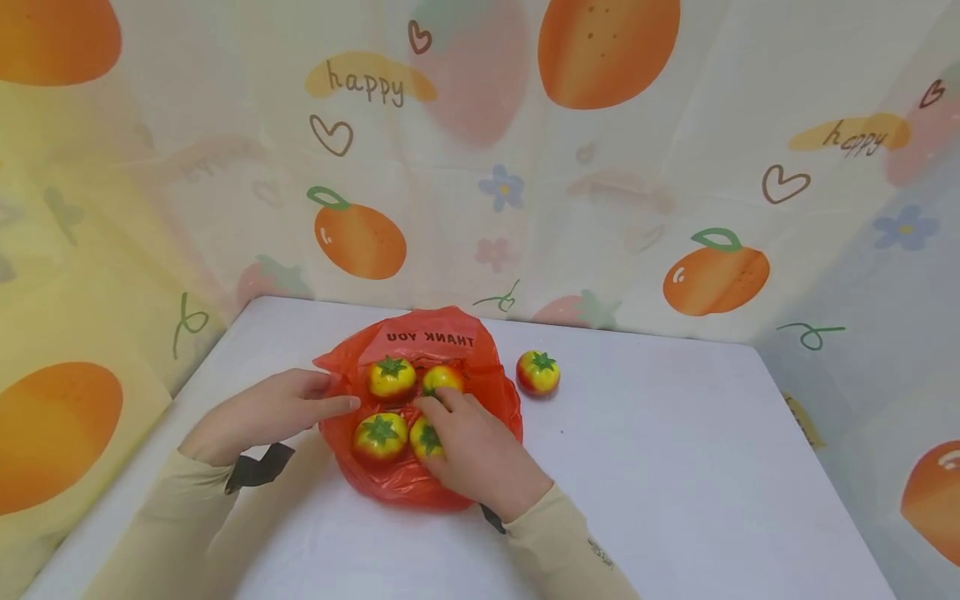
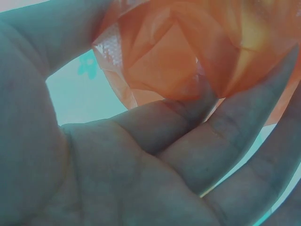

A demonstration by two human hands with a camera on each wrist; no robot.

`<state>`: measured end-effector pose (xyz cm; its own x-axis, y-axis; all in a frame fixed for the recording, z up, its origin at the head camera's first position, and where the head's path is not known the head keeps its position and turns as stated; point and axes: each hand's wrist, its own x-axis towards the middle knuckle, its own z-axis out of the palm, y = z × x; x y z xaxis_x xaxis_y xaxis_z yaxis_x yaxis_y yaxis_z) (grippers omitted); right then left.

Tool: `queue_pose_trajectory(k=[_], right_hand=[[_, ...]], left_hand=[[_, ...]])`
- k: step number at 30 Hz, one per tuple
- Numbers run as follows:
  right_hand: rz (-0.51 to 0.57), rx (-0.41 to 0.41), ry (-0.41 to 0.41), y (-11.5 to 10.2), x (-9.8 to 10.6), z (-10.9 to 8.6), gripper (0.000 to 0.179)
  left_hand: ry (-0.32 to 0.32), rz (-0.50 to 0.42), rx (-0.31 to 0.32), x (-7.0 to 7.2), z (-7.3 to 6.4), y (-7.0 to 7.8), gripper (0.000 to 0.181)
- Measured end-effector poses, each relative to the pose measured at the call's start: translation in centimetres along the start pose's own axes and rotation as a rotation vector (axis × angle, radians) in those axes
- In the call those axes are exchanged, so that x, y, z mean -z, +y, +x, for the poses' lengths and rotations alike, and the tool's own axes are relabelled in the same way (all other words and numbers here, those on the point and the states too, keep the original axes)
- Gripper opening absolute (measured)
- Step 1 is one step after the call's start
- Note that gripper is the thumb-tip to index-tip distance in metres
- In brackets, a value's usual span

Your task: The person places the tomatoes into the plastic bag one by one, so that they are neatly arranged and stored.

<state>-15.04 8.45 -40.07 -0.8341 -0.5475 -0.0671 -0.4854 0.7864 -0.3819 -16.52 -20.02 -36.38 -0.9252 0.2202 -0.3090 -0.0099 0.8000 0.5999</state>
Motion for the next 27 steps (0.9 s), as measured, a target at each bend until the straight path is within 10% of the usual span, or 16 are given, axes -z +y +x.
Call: queue_pose_trajectory(k=[11, 27], right_hand=[[0.048, 0.081, 0.421, 3.4, 4.3, -1.2, 0.053], [0.155, -0.236, 0.327, 12.5, 4.0, 1.0, 0.065]], left_hand=[[0.002, -0.006, 0.011, 0.1, -0.2, 0.0, 0.059], [0.011, 0.004, 0.014, 0.0, 0.0, -0.3, 0.071]])
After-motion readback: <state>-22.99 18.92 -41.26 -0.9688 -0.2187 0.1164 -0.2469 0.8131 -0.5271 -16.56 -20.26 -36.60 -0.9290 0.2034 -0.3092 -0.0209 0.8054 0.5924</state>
